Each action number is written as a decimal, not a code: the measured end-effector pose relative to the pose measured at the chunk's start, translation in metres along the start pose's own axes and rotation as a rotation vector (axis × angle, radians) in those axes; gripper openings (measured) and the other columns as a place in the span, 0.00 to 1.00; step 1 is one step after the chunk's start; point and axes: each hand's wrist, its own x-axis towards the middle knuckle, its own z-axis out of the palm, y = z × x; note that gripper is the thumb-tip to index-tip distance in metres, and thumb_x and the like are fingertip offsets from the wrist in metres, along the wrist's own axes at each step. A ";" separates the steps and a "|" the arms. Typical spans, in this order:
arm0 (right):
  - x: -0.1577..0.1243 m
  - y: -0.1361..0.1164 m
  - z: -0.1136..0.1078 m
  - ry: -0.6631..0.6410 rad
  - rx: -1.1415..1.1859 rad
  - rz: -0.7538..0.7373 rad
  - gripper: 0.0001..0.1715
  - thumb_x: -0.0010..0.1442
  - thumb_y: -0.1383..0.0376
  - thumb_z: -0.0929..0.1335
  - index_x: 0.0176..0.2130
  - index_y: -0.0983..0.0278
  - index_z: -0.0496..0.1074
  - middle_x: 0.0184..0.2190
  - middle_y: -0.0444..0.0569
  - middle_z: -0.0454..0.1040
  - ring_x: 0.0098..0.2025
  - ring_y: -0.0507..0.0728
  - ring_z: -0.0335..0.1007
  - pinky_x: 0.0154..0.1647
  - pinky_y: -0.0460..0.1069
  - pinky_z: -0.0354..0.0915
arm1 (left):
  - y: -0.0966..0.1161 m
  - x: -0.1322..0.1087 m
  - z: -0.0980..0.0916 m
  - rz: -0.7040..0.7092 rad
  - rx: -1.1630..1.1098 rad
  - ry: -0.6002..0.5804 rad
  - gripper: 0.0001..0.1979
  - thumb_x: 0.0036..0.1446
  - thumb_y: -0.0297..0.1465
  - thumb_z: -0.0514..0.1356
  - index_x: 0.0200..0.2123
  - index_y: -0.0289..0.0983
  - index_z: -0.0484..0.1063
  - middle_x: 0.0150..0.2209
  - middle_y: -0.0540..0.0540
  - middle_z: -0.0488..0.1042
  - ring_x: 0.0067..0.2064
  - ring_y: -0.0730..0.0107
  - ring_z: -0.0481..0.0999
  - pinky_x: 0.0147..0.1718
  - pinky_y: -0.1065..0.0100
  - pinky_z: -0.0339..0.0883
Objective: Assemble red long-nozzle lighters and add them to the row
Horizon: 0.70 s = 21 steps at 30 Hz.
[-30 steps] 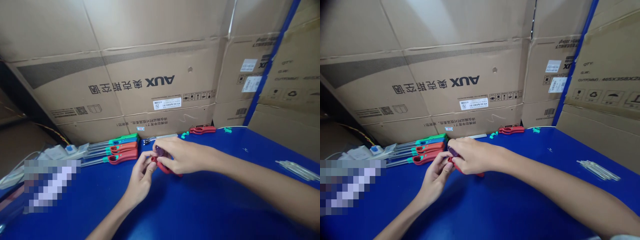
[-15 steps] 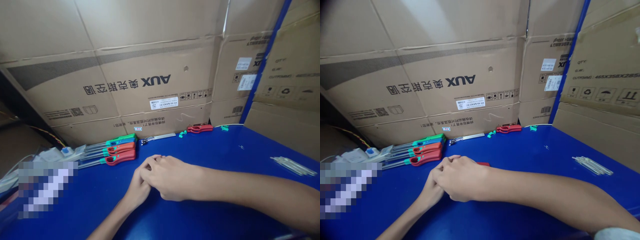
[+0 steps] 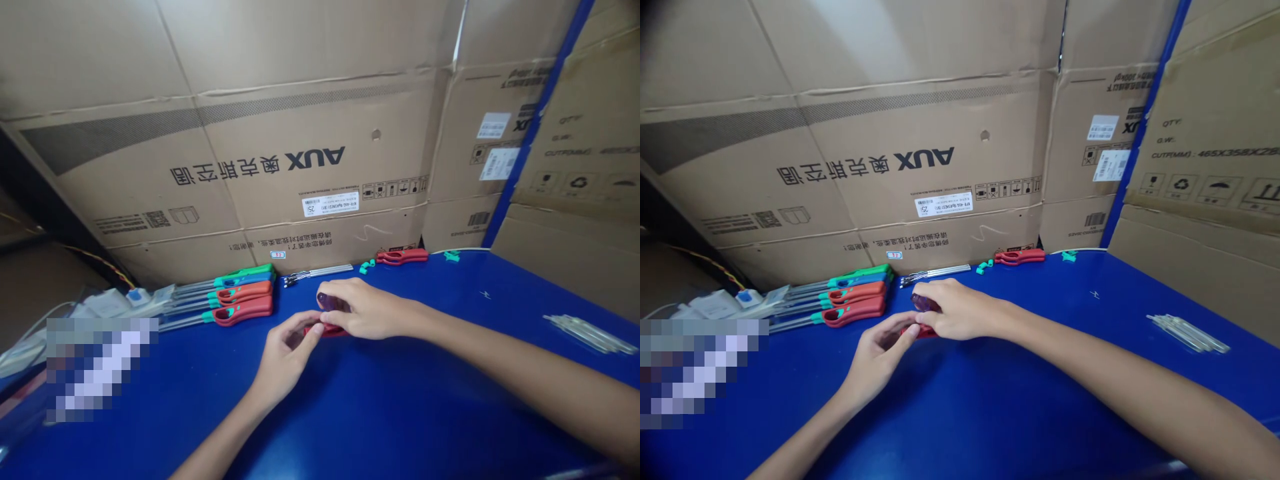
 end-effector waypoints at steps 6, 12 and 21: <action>-0.006 0.007 0.006 0.093 0.026 -0.031 0.06 0.61 0.70 0.65 0.31 0.64 0.63 0.27 0.41 0.65 0.28 0.49 0.57 0.30 0.45 0.54 | -0.004 0.004 0.000 -0.097 -0.045 0.001 0.23 0.47 0.45 0.69 0.39 0.32 0.78 0.35 0.41 0.82 0.37 0.59 0.82 0.41 0.60 0.77; -0.017 0.005 0.012 0.162 0.034 -0.003 0.05 0.62 0.69 0.64 0.32 0.63 0.63 0.29 0.42 0.67 0.30 0.50 0.60 0.32 0.46 0.57 | 0.002 0.002 -0.002 -0.189 -0.115 -0.030 0.25 0.45 0.45 0.71 0.38 0.28 0.78 0.35 0.37 0.82 0.38 0.53 0.83 0.43 0.55 0.78; -0.026 0.034 0.019 0.356 0.583 0.243 0.09 0.60 0.62 0.66 0.33 0.62 0.59 0.22 0.41 0.70 0.23 0.52 0.68 0.28 0.48 0.66 | -0.006 0.003 -0.004 -0.198 -0.086 -0.053 0.27 0.38 0.43 0.74 0.38 0.29 0.79 0.32 0.38 0.82 0.35 0.53 0.82 0.40 0.51 0.78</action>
